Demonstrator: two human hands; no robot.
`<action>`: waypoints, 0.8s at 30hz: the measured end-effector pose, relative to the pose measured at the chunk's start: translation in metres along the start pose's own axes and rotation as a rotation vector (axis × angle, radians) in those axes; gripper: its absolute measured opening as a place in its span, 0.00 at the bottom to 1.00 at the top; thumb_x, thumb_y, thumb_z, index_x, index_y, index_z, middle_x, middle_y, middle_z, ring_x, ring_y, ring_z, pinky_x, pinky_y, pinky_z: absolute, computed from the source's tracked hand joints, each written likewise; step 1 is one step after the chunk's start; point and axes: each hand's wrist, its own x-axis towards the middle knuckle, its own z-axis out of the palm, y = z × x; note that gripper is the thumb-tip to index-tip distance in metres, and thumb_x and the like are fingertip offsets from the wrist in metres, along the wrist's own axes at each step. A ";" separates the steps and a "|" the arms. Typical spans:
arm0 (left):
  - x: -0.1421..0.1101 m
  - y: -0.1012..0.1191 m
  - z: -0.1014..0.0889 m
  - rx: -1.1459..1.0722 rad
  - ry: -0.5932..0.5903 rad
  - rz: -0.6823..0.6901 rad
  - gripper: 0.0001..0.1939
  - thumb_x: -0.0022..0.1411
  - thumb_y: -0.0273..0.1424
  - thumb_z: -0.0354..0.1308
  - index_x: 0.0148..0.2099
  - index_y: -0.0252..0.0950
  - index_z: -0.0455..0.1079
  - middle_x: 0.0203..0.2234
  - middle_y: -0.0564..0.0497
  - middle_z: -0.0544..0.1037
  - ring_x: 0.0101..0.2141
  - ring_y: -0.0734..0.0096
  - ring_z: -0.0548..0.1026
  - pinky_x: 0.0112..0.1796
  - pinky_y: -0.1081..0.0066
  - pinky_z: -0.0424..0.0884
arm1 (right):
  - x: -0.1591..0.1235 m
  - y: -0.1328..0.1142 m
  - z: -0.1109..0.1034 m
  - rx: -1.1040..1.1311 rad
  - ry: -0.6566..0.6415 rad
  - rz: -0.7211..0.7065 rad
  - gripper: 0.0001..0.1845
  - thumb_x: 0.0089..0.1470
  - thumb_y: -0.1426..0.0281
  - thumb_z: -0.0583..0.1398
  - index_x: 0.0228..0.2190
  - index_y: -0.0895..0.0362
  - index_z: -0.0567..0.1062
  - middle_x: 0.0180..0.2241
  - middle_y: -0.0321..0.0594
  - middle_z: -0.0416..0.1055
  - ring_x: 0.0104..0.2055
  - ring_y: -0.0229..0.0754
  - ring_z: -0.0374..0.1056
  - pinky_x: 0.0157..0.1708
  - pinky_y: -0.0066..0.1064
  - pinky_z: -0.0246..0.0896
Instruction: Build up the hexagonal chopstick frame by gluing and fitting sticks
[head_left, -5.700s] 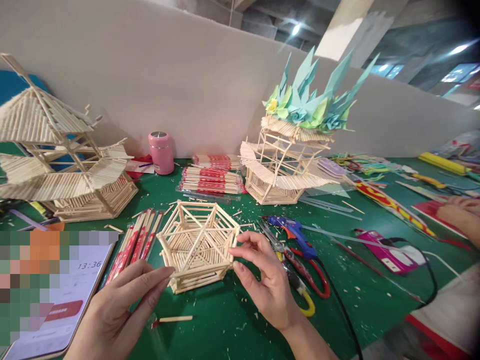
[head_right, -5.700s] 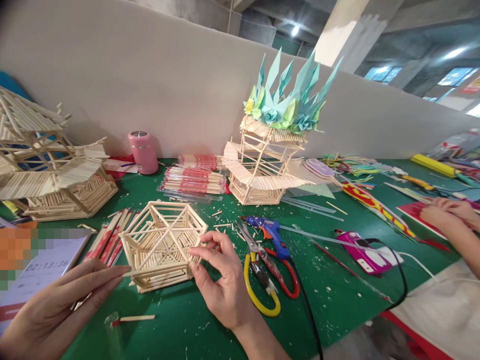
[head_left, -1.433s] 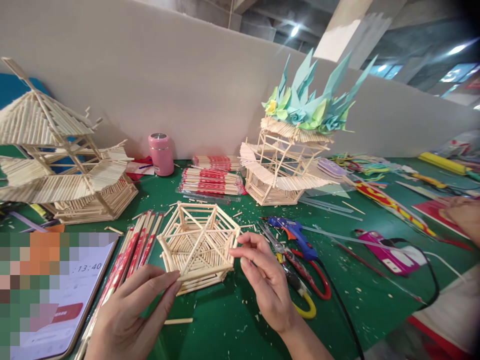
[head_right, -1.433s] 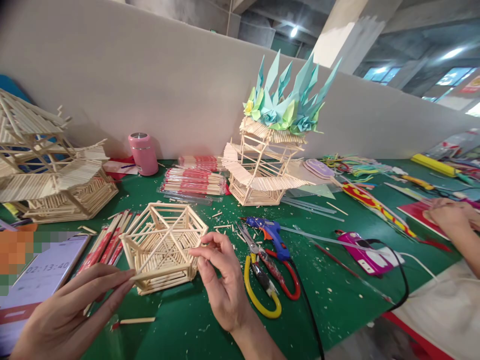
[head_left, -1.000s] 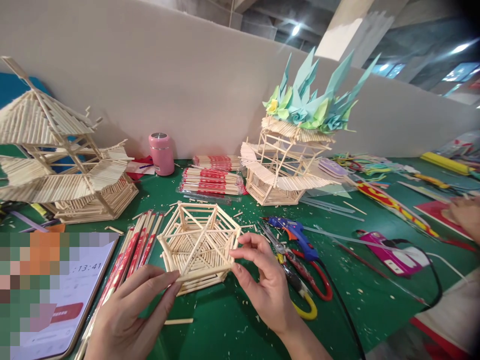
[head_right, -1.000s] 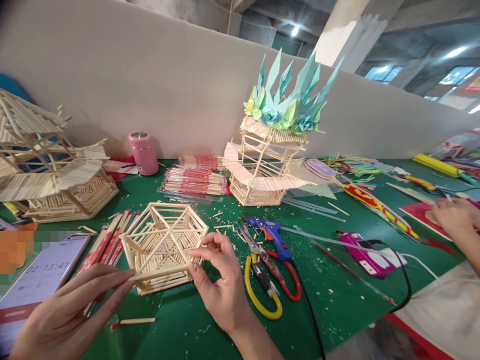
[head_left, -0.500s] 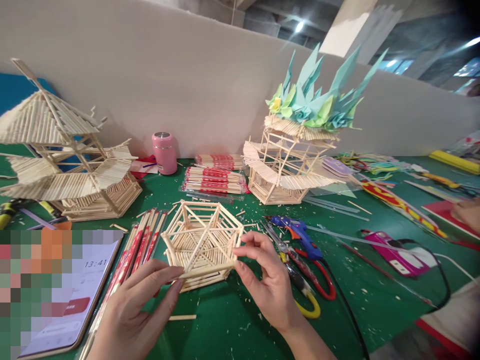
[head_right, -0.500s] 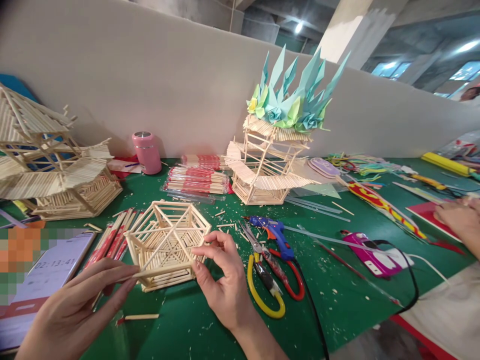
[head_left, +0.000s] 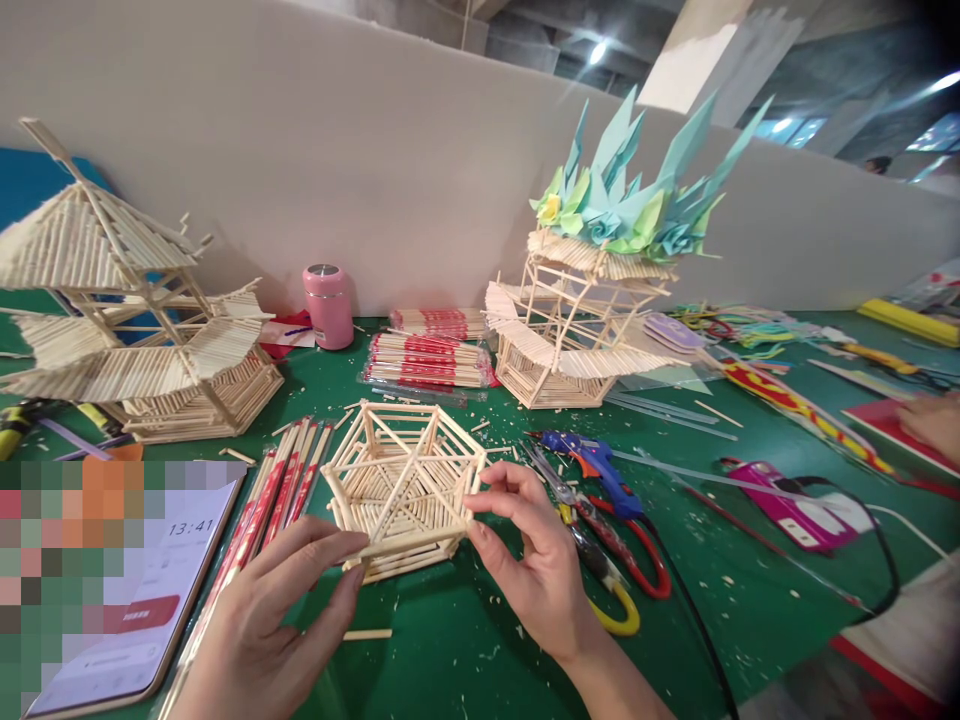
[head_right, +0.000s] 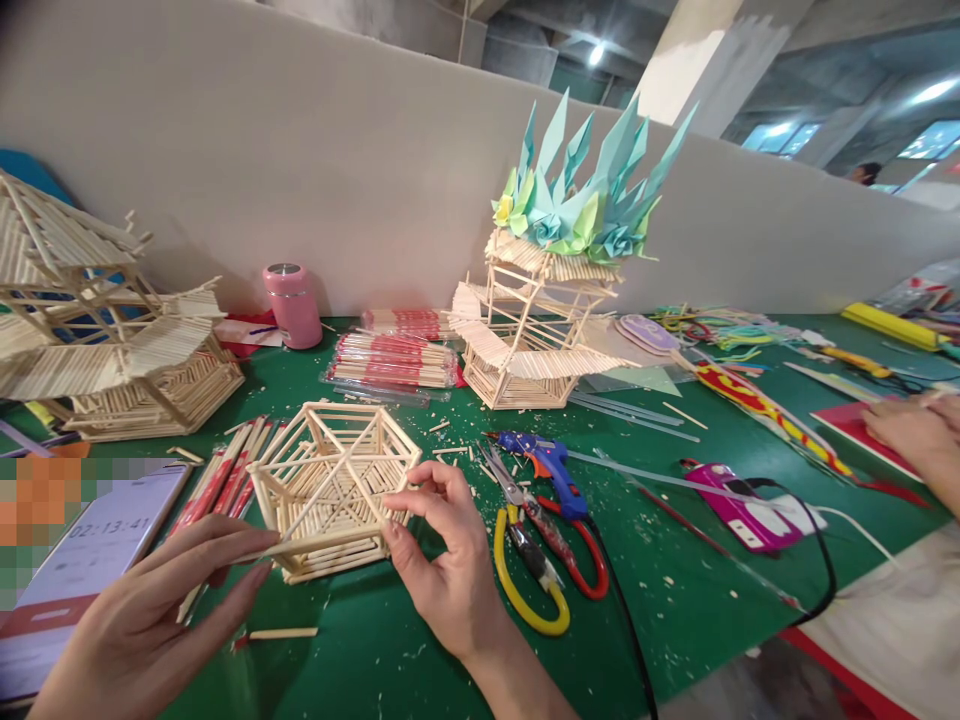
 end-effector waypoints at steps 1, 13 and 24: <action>0.000 0.000 0.000 0.000 -0.009 0.000 0.06 0.59 0.29 0.53 0.40 0.41 0.69 0.31 0.54 0.75 0.29 0.78 0.77 0.29 0.82 0.72 | 0.000 0.000 0.000 0.000 0.001 0.000 0.10 0.53 0.75 0.58 0.38 0.51 0.73 0.42 0.40 0.60 0.45 0.41 0.62 0.44 0.33 0.60; 0.000 -0.005 -0.001 -0.013 -0.021 0.055 0.06 0.60 0.29 0.54 0.40 0.41 0.69 0.31 0.54 0.74 0.29 0.78 0.76 0.30 0.83 0.73 | 0.001 -0.001 0.001 -0.005 0.014 0.004 0.09 0.54 0.74 0.58 0.37 0.51 0.73 0.41 0.40 0.61 0.44 0.42 0.63 0.42 0.35 0.62; 0.002 -0.009 -0.003 -0.034 -0.057 0.053 0.08 0.58 0.29 0.55 0.41 0.41 0.72 0.31 0.53 0.77 0.29 0.76 0.77 0.31 0.82 0.74 | 0.000 -0.001 0.001 0.001 0.012 0.014 0.10 0.53 0.74 0.58 0.37 0.51 0.73 0.42 0.40 0.61 0.44 0.42 0.63 0.42 0.35 0.62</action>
